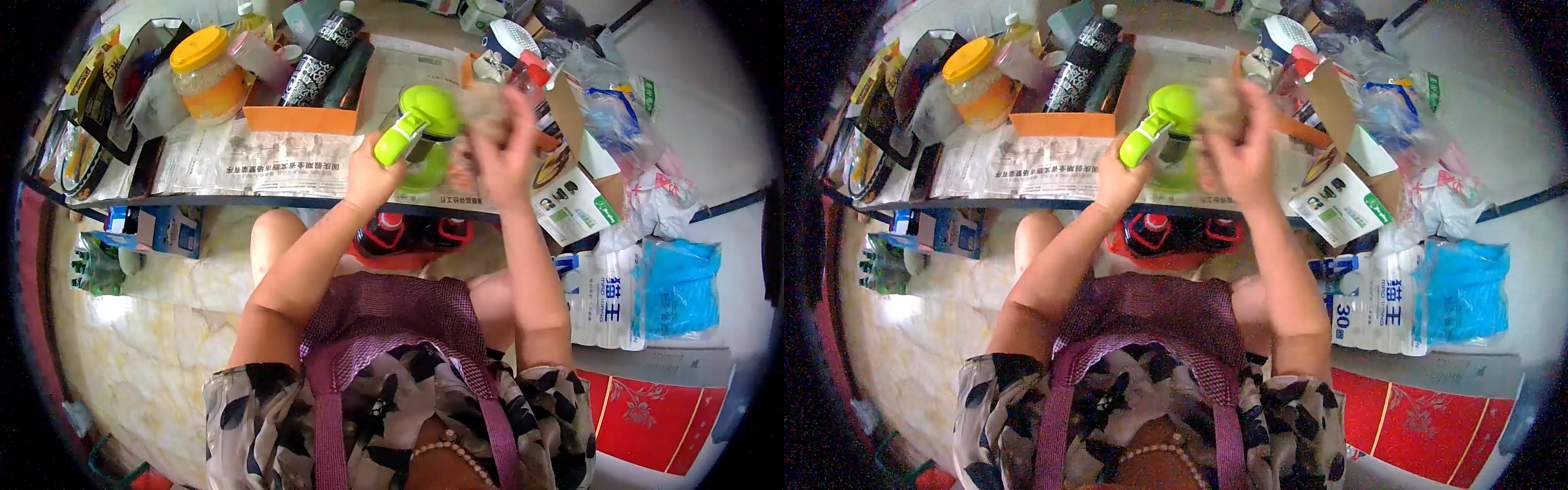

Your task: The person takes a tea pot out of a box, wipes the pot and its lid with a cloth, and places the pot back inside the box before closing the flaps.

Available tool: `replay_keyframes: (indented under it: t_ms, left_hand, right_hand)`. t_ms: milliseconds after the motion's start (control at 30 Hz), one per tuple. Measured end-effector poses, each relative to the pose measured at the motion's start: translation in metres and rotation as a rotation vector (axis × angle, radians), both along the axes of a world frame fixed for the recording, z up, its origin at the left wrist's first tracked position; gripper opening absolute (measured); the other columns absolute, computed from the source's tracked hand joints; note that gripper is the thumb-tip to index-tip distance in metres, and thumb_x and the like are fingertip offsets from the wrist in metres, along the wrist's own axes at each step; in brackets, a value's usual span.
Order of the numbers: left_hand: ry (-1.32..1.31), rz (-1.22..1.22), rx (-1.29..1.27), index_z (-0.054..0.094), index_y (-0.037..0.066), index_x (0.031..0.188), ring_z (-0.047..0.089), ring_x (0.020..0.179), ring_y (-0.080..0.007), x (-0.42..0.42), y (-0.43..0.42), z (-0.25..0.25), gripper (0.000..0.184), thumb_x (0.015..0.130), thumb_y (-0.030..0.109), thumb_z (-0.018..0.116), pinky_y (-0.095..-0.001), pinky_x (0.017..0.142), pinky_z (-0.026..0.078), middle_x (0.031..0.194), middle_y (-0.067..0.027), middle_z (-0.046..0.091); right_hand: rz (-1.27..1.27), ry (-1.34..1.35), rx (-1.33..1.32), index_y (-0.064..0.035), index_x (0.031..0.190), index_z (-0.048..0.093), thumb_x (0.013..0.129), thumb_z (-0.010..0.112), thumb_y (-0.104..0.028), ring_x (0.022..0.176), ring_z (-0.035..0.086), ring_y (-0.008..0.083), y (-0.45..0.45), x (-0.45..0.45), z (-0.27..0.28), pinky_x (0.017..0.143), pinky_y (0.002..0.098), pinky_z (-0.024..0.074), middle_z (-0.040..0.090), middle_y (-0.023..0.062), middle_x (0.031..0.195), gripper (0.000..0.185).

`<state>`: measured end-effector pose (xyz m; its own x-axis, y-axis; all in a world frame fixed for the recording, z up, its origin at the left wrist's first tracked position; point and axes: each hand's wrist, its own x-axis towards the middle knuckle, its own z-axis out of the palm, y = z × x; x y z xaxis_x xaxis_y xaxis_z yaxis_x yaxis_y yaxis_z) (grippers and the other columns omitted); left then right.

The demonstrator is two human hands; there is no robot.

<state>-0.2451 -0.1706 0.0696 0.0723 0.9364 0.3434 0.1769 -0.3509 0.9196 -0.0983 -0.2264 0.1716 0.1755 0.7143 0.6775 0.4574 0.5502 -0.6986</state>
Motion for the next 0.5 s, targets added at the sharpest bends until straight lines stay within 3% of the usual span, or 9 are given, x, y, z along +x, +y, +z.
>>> replay_keyframes:
  t_ms: [33,100,200,233,333,467,500]
  left_hand:
    - [0.001,0.015,0.001,0.055,0.001,0.088,0.061,0.076,-0.037,0.001,-0.001,0.002,0.024,0.068,0.012,0.063,-0.0388,0.067,0.048,0.078,-0.0214,0.061]
    - [-0.028,0.019,0.014,0.055,0.0,0.088,0.061,0.075,-0.037,0.004,-0.002,0.002,0.024,0.068,0.011,0.062,-0.0387,0.066,0.048,0.078,-0.0217,0.061]
    - [-0.072,-0.003,0.038,0.054,0.0,0.088,0.061,0.075,-0.0368,0.001,0.003,-0.004,0.023,0.068,0.01,0.062,-0.0385,0.066,0.048,0.077,-0.022,0.061]
    - [-0.058,-0.009,0.037,0.054,0.0,0.088,0.061,0.074,-0.0367,0.001,0.0,-0.001,0.023,0.068,0.01,0.062,-0.0385,0.065,0.048,0.077,-0.022,0.061]
    - [-0.005,-0.014,0.017,0.053,0.001,0.087,0.062,0.074,-0.0364,0.001,0.003,-0.001,0.022,0.068,0.01,0.062,-0.0386,0.065,0.049,0.074,-0.0214,0.061]
    - [-0.004,-0.048,-0.033,0.054,0.002,0.087,0.062,0.074,-0.0364,-0.001,0.001,0.0,0.022,0.068,0.011,0.062,-0.0384,0.065,0.048,0.073,-0.0212,0.06]
    - [-0.008,-0.055,-0.052,0.054,0.002,0.087,0.062,0.074,-0.0364,-0.001,0.002,0.001,0.022,0.069,0.011,0.062,-0.0384,0.065,0.048,0.073,-0.0211,0.06]
  right_hand:
    - [0.135,-0.068,-0.082,-0.0063,0.121,0.046,0.082,0.06,-0.012,0.109,0.051,0.0213,0.009,-0.006,0.002,0.09,0.039,0.0431,0.051,0.011,0.119,0.041]
    - [0.218,-0.687,-0.099,-0.006,0.116,0.051,0.077,0.063,-0.014,0.113,0.05,0.0267,0.042,-0.006,-0.011,0.095,0.0429,0.0386,0.053,0.0122,0.119,0.041]
    - [0.123,-0.801,-0.089,-0.0084,0.114,0.056,0.072,0.064,-0.01,0.117,0.046,0.0255,0.055,-0.01,-0.019,0.1,0.0367,0.0333,0.054,0.009,0.119,0.043]
    - [0.189,-0.688,-0.084,-0.008,0.114,0.055,0.075,0.063,-0.014,0.114,0.049,0.026,0.064,-0.003,-0.022,0.098,0.0366,0.0353,0.055,0.009,0.119,0.041]
    - [0.111,-0.673,-0.176,-0.0066,0.113,0.056,0.077,0.064,-0.028,0.114,0.049,0.0284,0.081,0.013,-0.028,0.097,0.0382,0.0348,0.056,0.0108,0.116,0.042]
    - [0.024,-0.382,-0.524,-0.0044,0.112,0.057,0.08,0.06,-0.024,0.112,0.05,0.0264,0.097,0.045,-0.025,0.092,0.0373,0.0401,0.057,0.0148,0.113,0.038]
    - [-0.083,-0.455,-0.496,-0.004,0.111,0.057,0.08,0.06,-0.022,0.111,0.051,0.0265,0.097,0.051,-0.024,0.09,0.037,0.0414,0.057,0.0152,0.113,0.037]
